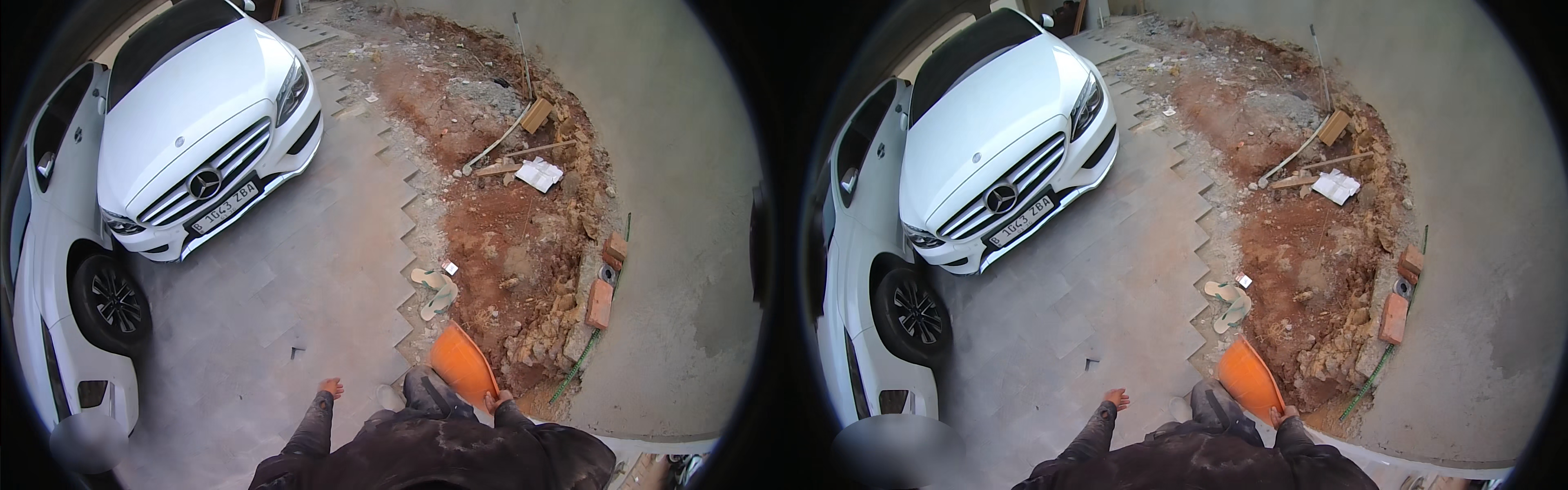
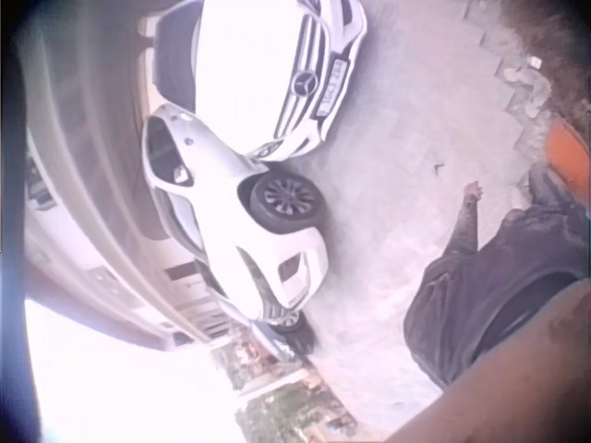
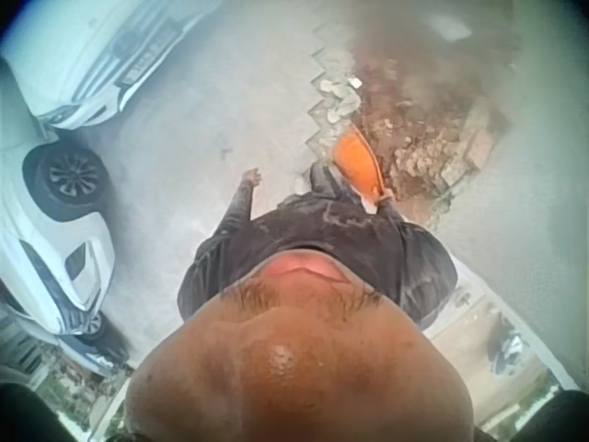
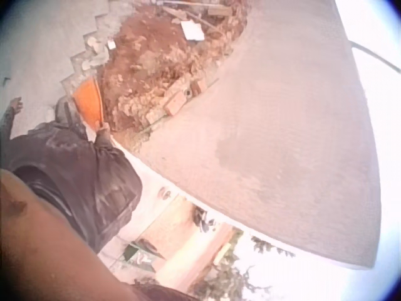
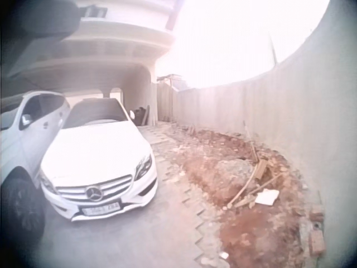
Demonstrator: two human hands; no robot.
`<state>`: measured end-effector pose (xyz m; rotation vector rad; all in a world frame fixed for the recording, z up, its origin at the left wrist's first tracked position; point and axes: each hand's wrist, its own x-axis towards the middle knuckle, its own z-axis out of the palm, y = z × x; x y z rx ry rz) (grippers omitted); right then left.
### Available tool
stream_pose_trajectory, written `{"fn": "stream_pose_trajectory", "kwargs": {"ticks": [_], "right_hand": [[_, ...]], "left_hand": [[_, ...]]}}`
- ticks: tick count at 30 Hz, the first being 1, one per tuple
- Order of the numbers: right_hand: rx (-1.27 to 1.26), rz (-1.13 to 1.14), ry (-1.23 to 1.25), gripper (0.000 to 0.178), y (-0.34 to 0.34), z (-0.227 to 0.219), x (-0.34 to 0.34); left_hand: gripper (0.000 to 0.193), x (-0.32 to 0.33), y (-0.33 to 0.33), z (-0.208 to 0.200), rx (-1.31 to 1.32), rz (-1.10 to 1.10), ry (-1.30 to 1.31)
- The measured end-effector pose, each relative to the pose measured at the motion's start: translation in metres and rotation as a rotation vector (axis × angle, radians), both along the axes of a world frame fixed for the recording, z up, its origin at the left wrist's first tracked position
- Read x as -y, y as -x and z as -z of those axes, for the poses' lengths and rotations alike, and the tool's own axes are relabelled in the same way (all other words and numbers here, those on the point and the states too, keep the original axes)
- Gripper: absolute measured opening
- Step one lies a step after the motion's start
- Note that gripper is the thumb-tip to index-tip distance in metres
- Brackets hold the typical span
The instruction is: The person collects construction debris from the ground using a hoe and a plastic basin, then carries the basin to a green wheelbarrow and dumps the contents. The person repeats this process multiple times.
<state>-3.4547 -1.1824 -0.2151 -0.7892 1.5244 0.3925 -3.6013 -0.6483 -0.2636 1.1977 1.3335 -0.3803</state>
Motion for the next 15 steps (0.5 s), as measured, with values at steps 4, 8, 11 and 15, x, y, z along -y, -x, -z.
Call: {"fn": "stream_pose_trajectory", "kwargs": {"ticks": [4, 8, 11, 15], "right_hand": [[0.023, 0.218, -0.172, 0.034, -0.096, 0.014, -0.078], [0.161, 0.27, -0.17, 0.036, -0.207, 0.062, -0.126], [0.115, 0.228, -0.025, 0.038, -0.332, 0.063, -0.169], [-0.007, 0.191, 0.031, 0.038, -0.478, 0.024, -0.212]], "left_hand": [[0.028, -0.089, -0.156, -0.016, 0.128, 0.079, -0.052], [0.027, -0.139, -0.277, -0.02, 0.112, 0.125, -0.041], [0.028, -0.174, -0.335, -0.041, -0.02, 0.132, -0.02], [0.031, -0.197, -0.384, -0.076, -0.229, 0.164, 0.079]]}}
